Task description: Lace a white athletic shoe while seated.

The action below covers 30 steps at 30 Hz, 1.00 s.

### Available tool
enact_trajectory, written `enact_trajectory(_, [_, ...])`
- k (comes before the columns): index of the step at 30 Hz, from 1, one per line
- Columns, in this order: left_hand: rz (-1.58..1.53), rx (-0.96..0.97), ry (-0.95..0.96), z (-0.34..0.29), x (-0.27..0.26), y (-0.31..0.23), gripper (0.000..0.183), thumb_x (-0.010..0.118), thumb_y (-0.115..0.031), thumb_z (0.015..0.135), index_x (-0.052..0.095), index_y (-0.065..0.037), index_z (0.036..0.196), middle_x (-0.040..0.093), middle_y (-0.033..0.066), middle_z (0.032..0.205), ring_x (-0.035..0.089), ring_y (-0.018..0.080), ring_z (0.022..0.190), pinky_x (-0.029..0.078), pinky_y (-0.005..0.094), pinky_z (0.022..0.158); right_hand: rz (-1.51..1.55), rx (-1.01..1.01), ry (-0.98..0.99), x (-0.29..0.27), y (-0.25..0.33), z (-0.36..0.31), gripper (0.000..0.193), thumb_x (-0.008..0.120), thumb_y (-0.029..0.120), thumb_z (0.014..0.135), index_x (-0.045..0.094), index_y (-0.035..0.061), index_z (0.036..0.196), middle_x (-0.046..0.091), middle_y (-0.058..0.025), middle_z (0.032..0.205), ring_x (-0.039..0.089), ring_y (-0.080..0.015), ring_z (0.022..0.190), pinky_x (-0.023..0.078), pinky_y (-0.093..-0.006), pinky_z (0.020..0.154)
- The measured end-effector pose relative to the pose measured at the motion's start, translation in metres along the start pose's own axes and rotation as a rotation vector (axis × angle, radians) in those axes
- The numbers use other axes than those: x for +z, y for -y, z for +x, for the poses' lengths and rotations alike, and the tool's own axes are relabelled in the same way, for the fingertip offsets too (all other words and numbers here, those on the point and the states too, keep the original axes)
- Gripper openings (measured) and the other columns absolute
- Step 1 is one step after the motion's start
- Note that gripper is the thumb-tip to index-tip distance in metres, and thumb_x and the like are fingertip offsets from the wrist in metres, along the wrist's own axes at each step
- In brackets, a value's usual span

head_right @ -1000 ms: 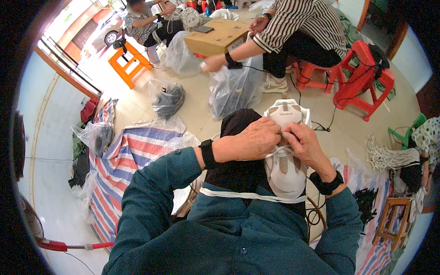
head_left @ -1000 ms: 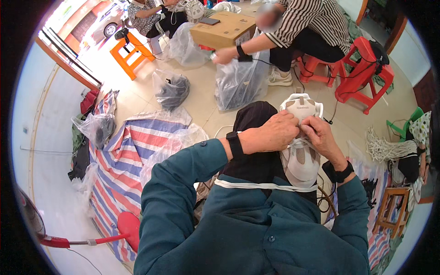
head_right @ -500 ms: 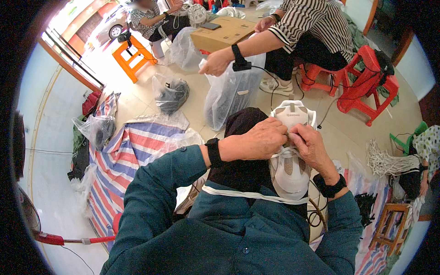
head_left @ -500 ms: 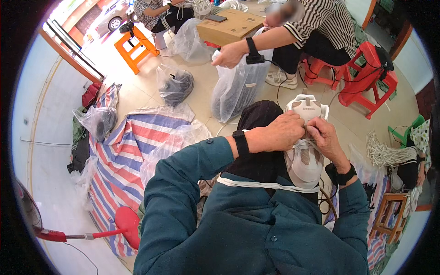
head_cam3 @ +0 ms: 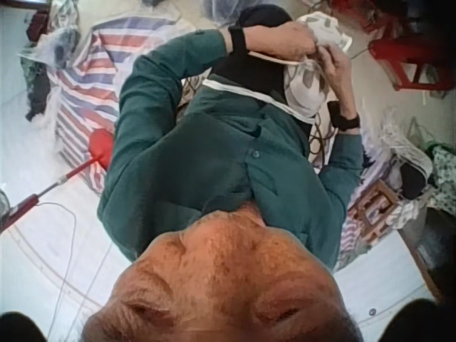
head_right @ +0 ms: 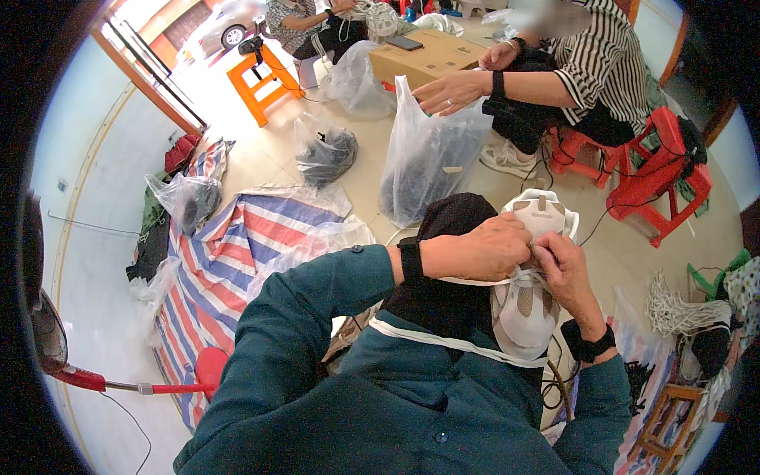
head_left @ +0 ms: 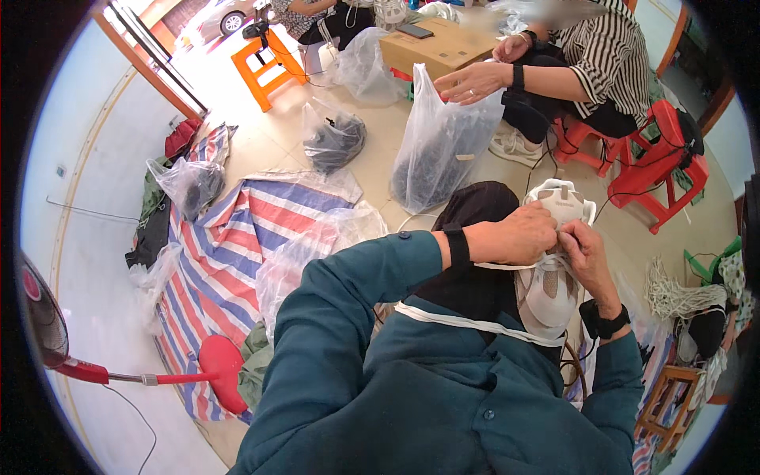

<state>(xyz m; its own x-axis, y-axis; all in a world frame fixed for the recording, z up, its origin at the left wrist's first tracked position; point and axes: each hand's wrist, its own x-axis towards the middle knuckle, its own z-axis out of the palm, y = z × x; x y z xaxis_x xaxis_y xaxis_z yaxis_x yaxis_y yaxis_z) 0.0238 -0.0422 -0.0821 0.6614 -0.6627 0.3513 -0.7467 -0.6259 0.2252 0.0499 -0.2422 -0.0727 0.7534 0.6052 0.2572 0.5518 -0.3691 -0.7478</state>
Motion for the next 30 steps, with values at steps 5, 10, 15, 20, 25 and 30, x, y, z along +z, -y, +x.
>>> enact_trajectory(5, [0.06,-0.02,0.074,0.004,-0.004,-0.007,0.011,0.065,-0.013,0.067,0.069,-0.004,0.072,0.064,0.0133,0.079,0.062,0.0306,0.083,0.043,0.0401,0.082,-0.03,-0.024,-0.001,-0.001,0.001,0.0,0.007,0.058,0.009,0.09,0.058,0.0022,0.088,0.055,-0.0116,0.073,0.054,-0.027,0.069,0.043,-0.0358,0.063])
enact_trajectory(10, [0.137,-0.066,0.202,0.009,-0.012,-0.014,0.013,0.066,-0.017,0.067,0.069,-0.005,0.072,0.066,0.0145,0.075,0.064,0.0308,0.077,0.044,0.0399,0.08,-0.005,-0.025,0.0,-0.001,0.001,0.0,0.007,0.058,0.008,0.089,0.057,0.0019,0.087,0.055,-0.0119,0.073,0.055,-0.027,0.069,0.043,-0.0357,0.063])
enact_trajectory(15, [0.115,-0.107,0.258,0.013,-0.011,-0.01,0.017,0.064,-0.022,0.071,0.071,-0.007,0.074,0.068,0.0154,0.078,0.065,0.0316,0.08,0.045,0.0405,0.082,0.03,-0.032,0.016,0.0,-0.001,0.001,0.008,0.058,0.008,0.09,0.057,0.0009,0.087,0.055,-0.0118,0.075,0.055,-0.026,0.069,0.043,-0.0345,0.063])
enact_trajectory(20, [0.072,-0.168,0.259,0.016,-0.001,-0.003,0.023,0.06,-0.025,0.073,0.07,-0.004,0.074,0.067,0.0152,0.075,0.064,0.0345,0.077,0.045,0.0423,0.081,0.039,-0.02,0.008,0.001,-0.005,-0.001,0.009,0.059,0.009,0.09,0.058,0.0008,0.088,0.056,-0.0107,0.076,0.055,-0.0249,0.07,0.043,-0.0338,0.064])
enact_trajectory(25, [0.007,-0.107,0.142,0.003,0.003,0.003,0.022,0.06,-0.024,0.074,0.07,-0.004,0.072,0.066,0.0148,0.076,0.062,0.0348,0.08,0.044,0.0427,0.083,0.006,0.001,0.011,0.001,-0.005,-0.001,0.008,0.058,0.009,0.09,0.057,0.0012,0.087,0.055,-0.011,0.075,0.054,-0.0249,0.069,0.043,-0.0339,0.063])
enact_trajectory(30, [-0.091,-0.036,0.065,-0.003,0.003,0.006,0.021,0.061,-0.024,0.074,0.069,-0.004,0.071,0.063,0.0128,0.081,0.059,0.0317,0.087,0.04,0.0425,0.089,0.01,0.005,0.005,0.001,-0.002,0.0,0.009,0.058,0.009,0.089,0.056,0.0015,0.085,0.055,-0.0102,0.073,0.054,-0.0221,0.067,0.043,-0.0333,0.062])
